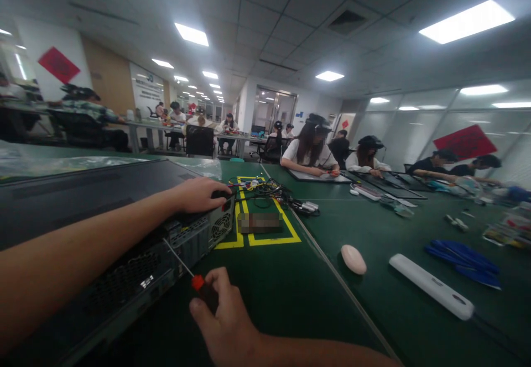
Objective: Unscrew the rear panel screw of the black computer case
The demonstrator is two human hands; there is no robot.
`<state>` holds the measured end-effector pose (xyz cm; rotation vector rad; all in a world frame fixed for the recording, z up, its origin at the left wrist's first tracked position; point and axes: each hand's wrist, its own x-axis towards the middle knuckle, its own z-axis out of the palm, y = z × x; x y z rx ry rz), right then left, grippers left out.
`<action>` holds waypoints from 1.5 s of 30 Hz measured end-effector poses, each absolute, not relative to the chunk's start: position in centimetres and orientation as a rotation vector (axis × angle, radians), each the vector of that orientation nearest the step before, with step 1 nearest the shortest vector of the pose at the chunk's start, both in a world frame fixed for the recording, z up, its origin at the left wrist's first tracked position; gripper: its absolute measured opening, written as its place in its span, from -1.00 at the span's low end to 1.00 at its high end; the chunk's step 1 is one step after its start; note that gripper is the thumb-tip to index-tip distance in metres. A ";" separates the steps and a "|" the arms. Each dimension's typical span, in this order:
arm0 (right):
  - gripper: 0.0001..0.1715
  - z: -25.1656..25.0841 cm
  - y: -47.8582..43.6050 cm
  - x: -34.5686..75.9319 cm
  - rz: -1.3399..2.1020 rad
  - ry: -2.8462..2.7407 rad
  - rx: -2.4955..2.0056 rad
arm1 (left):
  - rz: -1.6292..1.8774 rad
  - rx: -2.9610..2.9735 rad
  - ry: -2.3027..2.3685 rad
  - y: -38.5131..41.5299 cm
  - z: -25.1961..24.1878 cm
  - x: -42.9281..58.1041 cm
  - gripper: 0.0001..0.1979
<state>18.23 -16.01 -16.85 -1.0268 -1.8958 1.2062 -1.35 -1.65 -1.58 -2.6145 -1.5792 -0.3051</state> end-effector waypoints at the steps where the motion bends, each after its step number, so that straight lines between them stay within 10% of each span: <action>1: -0.77 -16.9 -16.0 18.2 1.202 -1.894 -1.018 | -0.282 -2.620 -1.585 -1.6 -1.6 -1.4 -0.41; 26: -0.58 -16.7 -16.6 18.4 1.161 -1.964 -1.091 | -0.248 -2.634 -1.579 -1.3 -1.7 -1.7 -0.34; 45: -0.82 -17.1 -16.5 18.4 0.943 -1.926 -1.050 | -0.260 -2.646 -1.577 -1.3 -1.7 -1.7 -0.36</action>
